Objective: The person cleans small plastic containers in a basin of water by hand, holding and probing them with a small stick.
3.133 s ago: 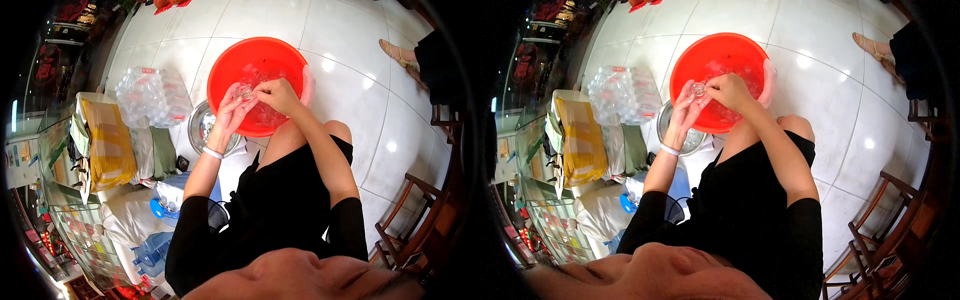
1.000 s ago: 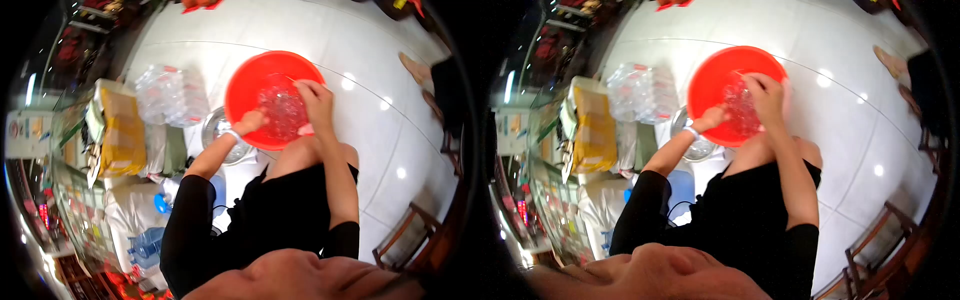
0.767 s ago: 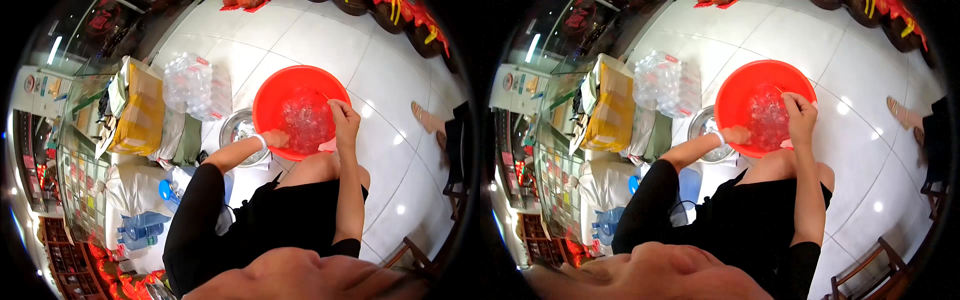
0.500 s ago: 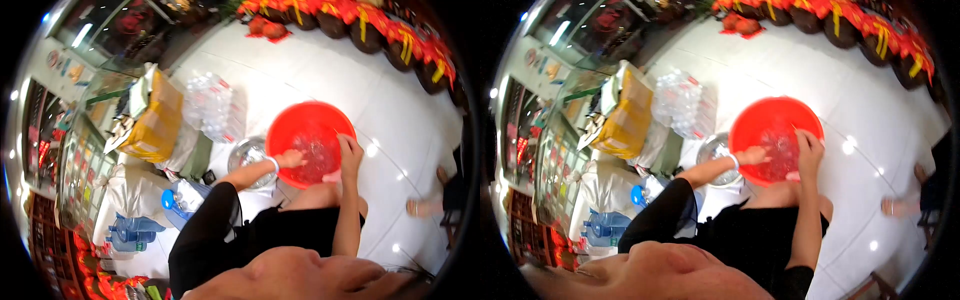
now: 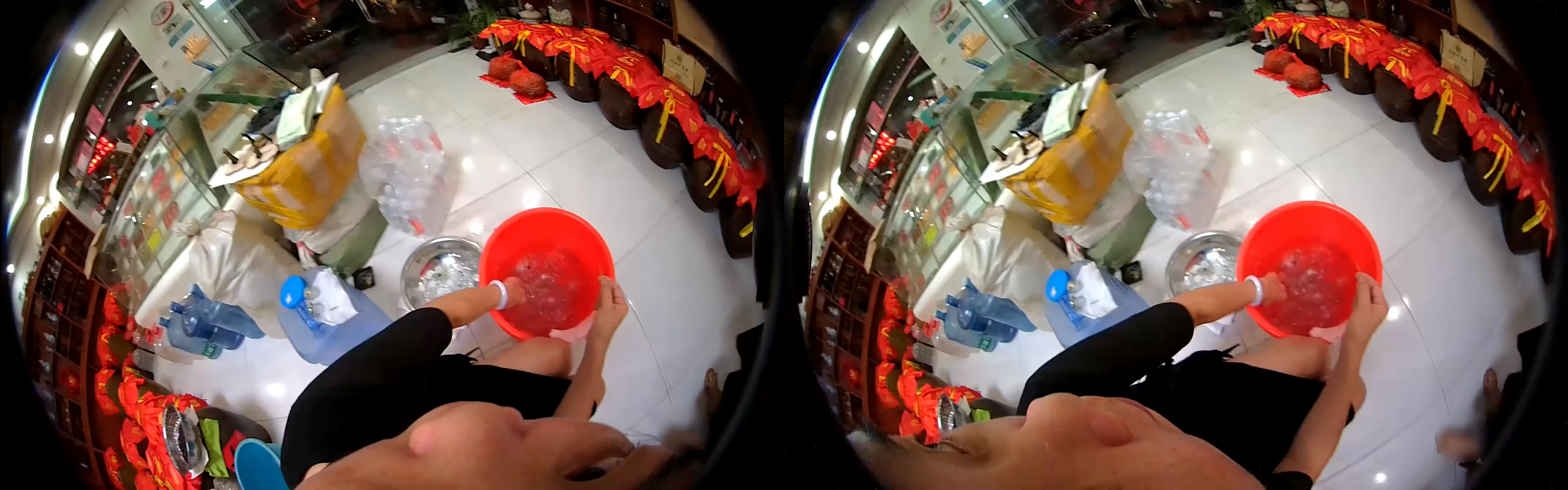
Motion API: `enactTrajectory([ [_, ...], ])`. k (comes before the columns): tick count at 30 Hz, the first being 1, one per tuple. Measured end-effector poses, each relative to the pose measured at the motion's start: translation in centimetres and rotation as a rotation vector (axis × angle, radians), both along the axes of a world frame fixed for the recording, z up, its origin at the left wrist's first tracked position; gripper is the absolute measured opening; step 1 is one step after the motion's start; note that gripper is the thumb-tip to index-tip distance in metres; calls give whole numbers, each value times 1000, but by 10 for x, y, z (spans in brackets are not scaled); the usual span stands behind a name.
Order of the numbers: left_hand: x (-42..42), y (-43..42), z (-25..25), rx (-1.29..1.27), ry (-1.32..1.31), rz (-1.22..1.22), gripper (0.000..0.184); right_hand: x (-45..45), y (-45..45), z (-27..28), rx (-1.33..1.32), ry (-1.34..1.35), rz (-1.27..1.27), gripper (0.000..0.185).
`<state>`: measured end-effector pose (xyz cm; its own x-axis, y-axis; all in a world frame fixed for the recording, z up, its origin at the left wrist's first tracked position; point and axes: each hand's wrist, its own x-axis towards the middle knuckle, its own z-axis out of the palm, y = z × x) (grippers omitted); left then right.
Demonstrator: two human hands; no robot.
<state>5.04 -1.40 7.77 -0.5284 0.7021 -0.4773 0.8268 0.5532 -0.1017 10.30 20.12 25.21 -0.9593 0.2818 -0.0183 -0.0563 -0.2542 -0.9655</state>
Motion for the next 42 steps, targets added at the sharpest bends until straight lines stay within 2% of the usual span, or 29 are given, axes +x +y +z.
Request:
enactTrajectory([
  [1, 4, 17, 6, 20, -6, -17, 35, 4, 2, -2, 14, -8, 1, 15],
  [3, 8, 23, 53, 587, -258, 464, 39, 0, -2, -2, -27, -8, 9, 16],
  [5, 2, 34, 88, 534, -271, 427, 43, 0, -5, -11, 55, 63, 1, 16],
  [7, -2, 50, 140, 659, -351, 486, 41, -2, -7, -9, 39, 62, 17, 16],
  [8, -9, 53, 133, 663, -346, 477, 41, -1, -4, -9, 26, 50, 22, 16],
  [10, -18, 48, 96, 1265, -918, 718, 37, 0, -1, -8, 7, 31, 27, 16],
  [11, -9, 33, 75, 1258, -912, 725, 37, 0, -1, -8, 13, 5, 29, 16],
  [12, 5, 20, 54, 978, -145, 246, 34, 0, -1, -7, 27, -18, 34, 15],
  [14, 20, 23, 52, 614, 566, -223, 31, -1, -4, -7, 27, -1, 27, 15],
  [16, 14, 20, 64, 463, -317, 583, 48, 9, -4, 4, 42, -3, 55, 15],
  [18, -1, 15, 75, 604, -368, 458, 45, 1, -11, -11, 124, 65, 8, 15],
  [19, -6, 17, 82, 665, -265, 395, 41, -2, -6, -17, 220, 143, -49, 15],
  [20, -3, 20, 113, 795, -335, 437, 45, -1, -3, -13, 224, 71, -27, 16],
  [21, -6, 24, 124, 864, -384, 425, 47, 3, -3, -7, 226, -2, -16, 16],
  [22, -6, 25, 120, 1102, -735, 603, 45, 5, -2, -7, 209, 41, -28, 16],
  [24, -4, 28, 87, 1437, -958, 814, 37, 2, -1, -11, 178, 58, -32, 17],
  [26, 6, 11, 32, 121, 63, 95, 29, 0, -7, -19, 163, 44, -39, 16],
  [28, 13, 14, 45, 270, -229, 476, 26, -1, -3, -13, 201, 72, -81, 17],
  [30, -11, 3, 32, 709, -465, 509, 31, 8, -9, -7, 193, 115, -35, 16],
  [31, -8, 10, 76, 759, -390, 479, 37, 9, -9, -11, 189, 86, -48, 16],
  [32, -12, 12, 94, 830, -376, 494, 38, 7, -8, -14, 175, 80, -28, 16],
  [33, -13, 17, 124, 812, -387, 592, 39, 3, -8, -14, 164, 93, -11, 16],
  [35, -22, 17, 128, 1131, -771, 734, 33, 1, -7, -6, 180, 108, -53, 16],
  [36, -23, 20, 114, 1125, -774, 730, 33, 1, -5, -2, 173, 98, -30, 16],
  [38, -20, 21, 72, 436, -452, 547, 27, 4, -13, -7, 156, 71, -9, 16],
  [40, -5, 13, 53, 152, -120, 300, 27, -2, -12, -17, 99, 105, -6, 16],
  [41, -14, 15, 51, 250, -402, 572, 34, -1, -8, -15, 111, 98, -22, 16],
  [42, -21, 11, 48, 607, -497, 550, 34, 1, -8, -13, 141, 120, -30, 16],
])
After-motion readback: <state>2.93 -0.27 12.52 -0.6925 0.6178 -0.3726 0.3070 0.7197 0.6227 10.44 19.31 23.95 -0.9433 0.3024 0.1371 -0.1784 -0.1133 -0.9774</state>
